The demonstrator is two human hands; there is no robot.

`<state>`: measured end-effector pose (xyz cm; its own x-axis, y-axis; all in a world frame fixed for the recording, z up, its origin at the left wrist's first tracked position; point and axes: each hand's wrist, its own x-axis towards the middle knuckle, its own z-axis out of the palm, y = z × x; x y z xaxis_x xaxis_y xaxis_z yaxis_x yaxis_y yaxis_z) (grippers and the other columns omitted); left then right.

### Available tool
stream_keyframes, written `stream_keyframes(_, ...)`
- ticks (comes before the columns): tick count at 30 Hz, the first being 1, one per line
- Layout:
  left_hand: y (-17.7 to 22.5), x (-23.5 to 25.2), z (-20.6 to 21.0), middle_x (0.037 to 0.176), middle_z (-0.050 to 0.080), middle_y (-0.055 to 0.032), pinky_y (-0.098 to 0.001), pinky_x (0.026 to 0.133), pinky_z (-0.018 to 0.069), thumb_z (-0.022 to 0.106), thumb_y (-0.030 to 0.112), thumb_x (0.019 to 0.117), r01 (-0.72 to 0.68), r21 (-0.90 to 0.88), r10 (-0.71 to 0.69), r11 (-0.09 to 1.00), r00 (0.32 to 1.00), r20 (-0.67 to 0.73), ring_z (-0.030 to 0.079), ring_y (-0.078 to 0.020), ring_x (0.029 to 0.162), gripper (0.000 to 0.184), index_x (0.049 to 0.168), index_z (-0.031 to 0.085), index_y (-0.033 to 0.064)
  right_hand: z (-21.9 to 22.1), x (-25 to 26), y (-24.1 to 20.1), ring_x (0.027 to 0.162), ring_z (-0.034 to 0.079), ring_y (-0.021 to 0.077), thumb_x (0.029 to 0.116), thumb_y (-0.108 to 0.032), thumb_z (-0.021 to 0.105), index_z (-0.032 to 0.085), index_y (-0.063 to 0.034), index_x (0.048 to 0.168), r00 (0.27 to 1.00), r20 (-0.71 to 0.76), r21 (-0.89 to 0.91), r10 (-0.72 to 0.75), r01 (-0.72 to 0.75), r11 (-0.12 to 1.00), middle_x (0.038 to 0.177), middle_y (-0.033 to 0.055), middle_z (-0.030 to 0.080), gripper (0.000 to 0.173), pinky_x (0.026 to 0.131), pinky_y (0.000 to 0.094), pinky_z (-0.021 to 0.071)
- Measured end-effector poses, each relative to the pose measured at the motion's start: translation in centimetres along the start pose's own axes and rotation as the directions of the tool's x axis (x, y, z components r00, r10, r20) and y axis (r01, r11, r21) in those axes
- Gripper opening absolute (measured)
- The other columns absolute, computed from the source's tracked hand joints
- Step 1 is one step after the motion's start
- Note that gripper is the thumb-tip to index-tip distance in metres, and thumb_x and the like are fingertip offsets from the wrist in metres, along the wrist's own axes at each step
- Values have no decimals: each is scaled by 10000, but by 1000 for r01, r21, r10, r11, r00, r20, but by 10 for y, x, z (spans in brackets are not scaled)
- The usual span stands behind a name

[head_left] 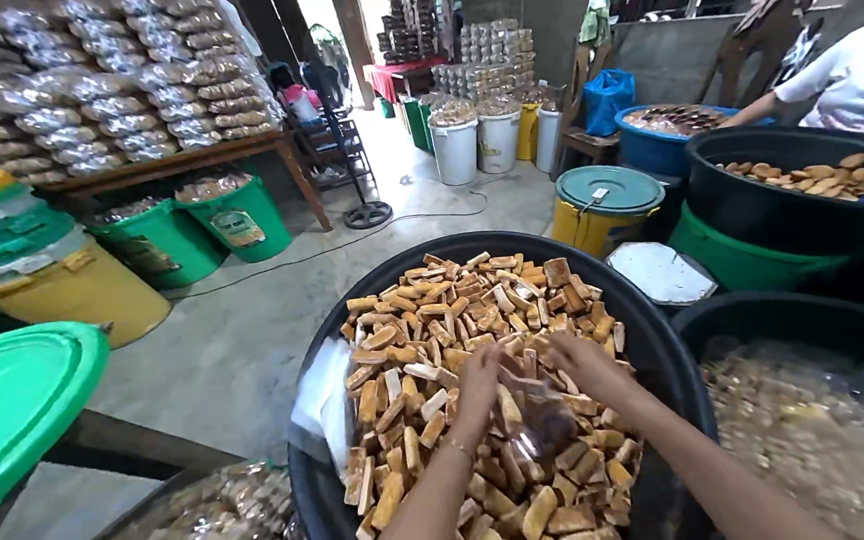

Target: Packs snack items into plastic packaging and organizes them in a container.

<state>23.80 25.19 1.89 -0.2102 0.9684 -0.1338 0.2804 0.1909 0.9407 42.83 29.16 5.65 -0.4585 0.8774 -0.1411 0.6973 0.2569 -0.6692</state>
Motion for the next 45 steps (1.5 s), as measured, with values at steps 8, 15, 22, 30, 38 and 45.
stream_keyframes(8, 6, 6, -24, 826, 604, -40, -283, 678, 522, 279, 314, 1135, 39, -619, -279, 784, 914, -296, 596, -107, 695, 441, 1143, 583, -6, 30, -65, -16, 874, 638, 21, 907, -184, 657, 753, -60, 1087, 652, -643, 58, -402, 564, 824, 982, 49, 681, 239, 755, 145, 537)
stream_keyframes(15, 15, -11, 2, 786, 651, -23, -259, 629, 526, 292, 304, 1133, 90, -606, -218, 790, 966, -141, 627, -94, 670, 403, 1158, 573, 16, 37, -36, -33, 861, 674, 278, 913, -98, 685, 755, -46, 1140, 665, -498, -336, -556, 444, 831, 1119, 238, 616, 243, 747, 357, 606)
stream_keyframes(22, 22, -28, 8, 1021, 680, -33, -345, 822, 589, 443, 71, 1051, 234, -701, 201, 674, 855, 478, 694, -146, 877, 266, 1317, 450, 75, 9, -53, 5, 1227, 645, 295, 1028, -238, 523, 717, -144, 1301, 776, -423, -195, -469, 427, 883, 1349, 170, 646, 348, 1010, 448, 551)
stream_keyframes(30, 40, -22, -27, 878, 701, -37, -281, 718, 606, 392, 123, 1079, -59, -842, 111, 536, 994, 1, 698, -113, 775, 214, 1201, 537, 25, 4, -6, -21, 1229, 613, 160, 1077, -375, 400, 527, -24, 1457, 824, -265, 153, -500, 548, 822, 1444, 156, 544, 533, 985, 330, 560)
stream_keyframes(38, 18, 7, -106, 1078, 720, -33, -286, 735, 618, 304, 252, 1119, -432, -852, 39, 297, 897, -441, 722, -136, 888, 339, 1223, 601, 125, 48, 134, -63, 1426, 390, 456, 957, -375, 668, 676, -14, 1268, 995, 47, -445, -88, 100, 890, 1489, 264, 479, 477, 1118, 641, 350)
stream_keyframes(45, 24, 9, -95, 985, 724, -58, -251, 674, 596, 324, 252, 1119, -330, -887, -92, 323, 922, -376, 717, -132, 817, 339, 1164, 613, 81, 20, 97, -60, 1293, 556, 407, 1028, -183, 564, 628, -16, 1331, 994, 27, -373, -105, 107, 922, 1327, 241, 626, 352, 1103, 601, 383)
